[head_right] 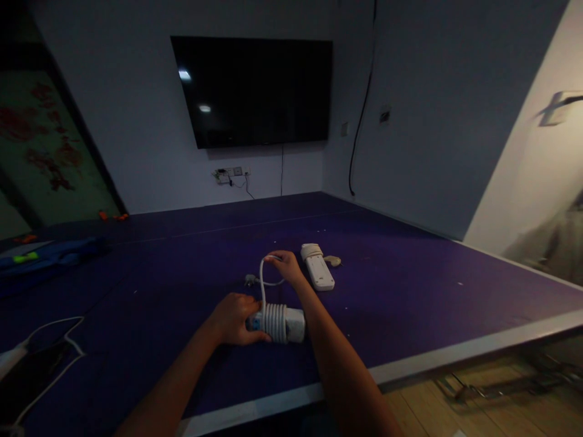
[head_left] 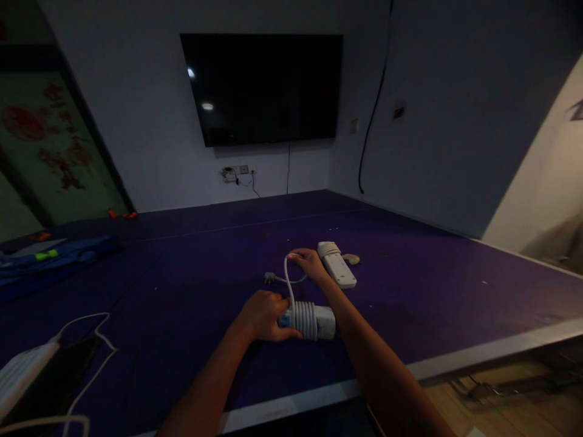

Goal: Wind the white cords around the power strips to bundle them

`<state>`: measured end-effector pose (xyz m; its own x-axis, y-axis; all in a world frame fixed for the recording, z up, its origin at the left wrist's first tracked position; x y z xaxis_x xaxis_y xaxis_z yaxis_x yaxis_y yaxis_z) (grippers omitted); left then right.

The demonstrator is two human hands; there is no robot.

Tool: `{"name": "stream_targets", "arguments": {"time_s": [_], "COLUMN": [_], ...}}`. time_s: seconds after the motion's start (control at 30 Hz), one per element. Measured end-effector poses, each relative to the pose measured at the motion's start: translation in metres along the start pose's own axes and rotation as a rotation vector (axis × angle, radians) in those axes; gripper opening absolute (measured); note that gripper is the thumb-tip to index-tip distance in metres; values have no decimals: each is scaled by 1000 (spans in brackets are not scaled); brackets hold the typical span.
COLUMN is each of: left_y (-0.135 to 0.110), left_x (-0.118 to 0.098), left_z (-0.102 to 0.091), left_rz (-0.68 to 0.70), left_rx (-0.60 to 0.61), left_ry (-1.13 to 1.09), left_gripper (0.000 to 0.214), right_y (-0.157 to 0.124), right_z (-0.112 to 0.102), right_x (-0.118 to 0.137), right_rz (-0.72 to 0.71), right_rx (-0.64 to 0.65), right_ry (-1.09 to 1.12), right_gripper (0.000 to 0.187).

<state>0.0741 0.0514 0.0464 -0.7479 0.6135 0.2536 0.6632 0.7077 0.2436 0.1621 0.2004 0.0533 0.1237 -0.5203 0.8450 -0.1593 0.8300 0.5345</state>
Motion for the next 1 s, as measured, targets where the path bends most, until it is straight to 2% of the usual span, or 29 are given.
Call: {"name": "stream_targets", "arguments": {"time_s": [0.23,0.37,0.47,0.57,0.7,1.0], "left_y": [-13,-20,-24,-29,-37,-46], "left_x": [15,24,33,44,54,49], "left_z": [-31,-45,-46,-43,-42,-47], "left_rz": [-47,-98,-167,-253,-331,-345], "left_rx": [-401,-562,-639,-703,-779,-894], "left_ry": [-62,-84,-83,-44,5,109], "left_gripper": [64,64,63,64,58,60], "right_y": [0,-1,-3,-4,-1,3], "right_z": [-3,-3,-2,3,6,18], "right_x": [-12,-12,-13,-18,-20,-30], "right_rz": [100,117,123,157,91,-47], "right_rx": [-36,-62,-66,-3,60,183], "right_ry": [65,51,23,-4,-50,-174], "right_gripper": [35,35,34,30,20,16]}}
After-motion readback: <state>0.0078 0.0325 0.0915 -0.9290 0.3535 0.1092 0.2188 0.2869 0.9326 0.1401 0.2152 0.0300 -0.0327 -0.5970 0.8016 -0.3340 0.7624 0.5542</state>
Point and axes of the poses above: each hand's wrist, its own y-axis towards the middle knuckle, its own z-axis out of the palm, x = y × z, the point moved 9 cm from there along y, towards the middle knuckle, and after that the axes turned 8 degrees about y, right-handed, at the moved point
